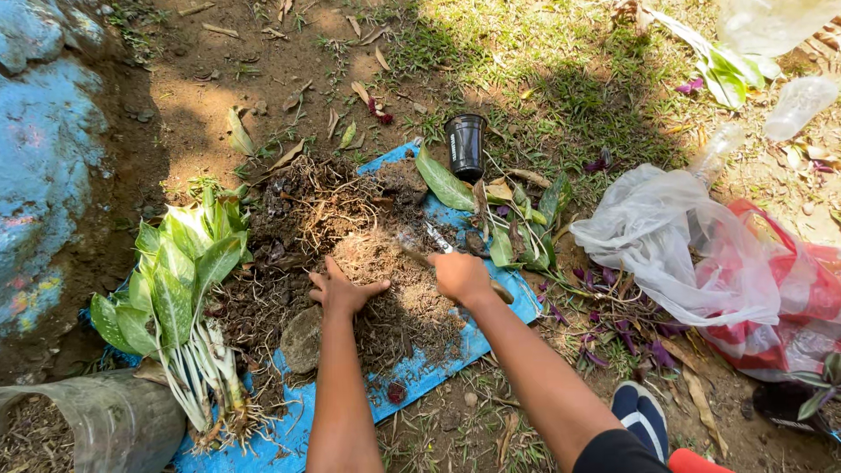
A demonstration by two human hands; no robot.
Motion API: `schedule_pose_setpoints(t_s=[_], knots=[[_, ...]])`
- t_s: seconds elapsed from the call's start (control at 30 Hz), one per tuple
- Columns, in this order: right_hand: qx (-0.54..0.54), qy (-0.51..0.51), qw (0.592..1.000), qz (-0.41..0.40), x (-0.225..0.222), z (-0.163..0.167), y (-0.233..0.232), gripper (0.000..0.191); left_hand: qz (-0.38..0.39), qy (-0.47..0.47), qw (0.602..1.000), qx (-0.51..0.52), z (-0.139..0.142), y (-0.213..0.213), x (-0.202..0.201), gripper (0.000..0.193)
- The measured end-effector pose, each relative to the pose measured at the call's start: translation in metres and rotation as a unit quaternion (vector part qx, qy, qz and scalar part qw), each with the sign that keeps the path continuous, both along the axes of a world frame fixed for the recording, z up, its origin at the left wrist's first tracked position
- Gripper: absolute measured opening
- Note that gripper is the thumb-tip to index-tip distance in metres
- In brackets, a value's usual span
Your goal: The person uses a machete to break apart a clump of soil and roots on a blue tarp. They then use scissors to trim the roots of a leafy plant and place the trimmed roots into a plastic container. Finally, the person gathers the prepared plants and holds them up.
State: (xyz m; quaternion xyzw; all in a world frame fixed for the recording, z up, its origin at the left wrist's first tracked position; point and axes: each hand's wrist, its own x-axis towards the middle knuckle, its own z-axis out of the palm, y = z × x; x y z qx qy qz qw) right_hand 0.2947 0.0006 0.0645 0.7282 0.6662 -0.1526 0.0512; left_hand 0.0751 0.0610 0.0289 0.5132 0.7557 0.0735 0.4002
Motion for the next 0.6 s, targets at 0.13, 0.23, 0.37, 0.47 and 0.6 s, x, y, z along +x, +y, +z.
schedule_pose_setpoints(t_s=[0.13, 0.23, 0.37, 0.47, 0.6], knots=[[-0.027, -0.013, 0.999, 0.030, -0.009, 0.010, -0.006, 0.041, 0.004, -0.044, 0.999, 0.004, -0.016, -0.007, 0.006, 0.123], [-0.043, -0.038, 0.997, 0.047, -0.008, 0.039, -0.005, 0.037, -0.018, -0.079, 0.996, 0.034, -0.034, -0.011, 0.006, 0.115], [-0.074, -0.062, 0.994, 0.044, -0.003, 0.079, -0.008, 0.039, -0.041, -0.085, 0.994, 0.058, -0.036, -0.009, -0.009, 0.110], [-0.132, -0.063, 0.989, 0.023, 0.006, 0.096, -0.008, 0.052, -0.038, -0.052, 0.998, 0.005, -0.012, -0.009, -0.014, 0.119], [-0.140, -0.060, 0.988, 0.010, 0.021, 0.090, -0.012, 0.063, -0.077, -0.069, 0.995, -0.006, 0.029, -0.034, 0.000, 0.147]])
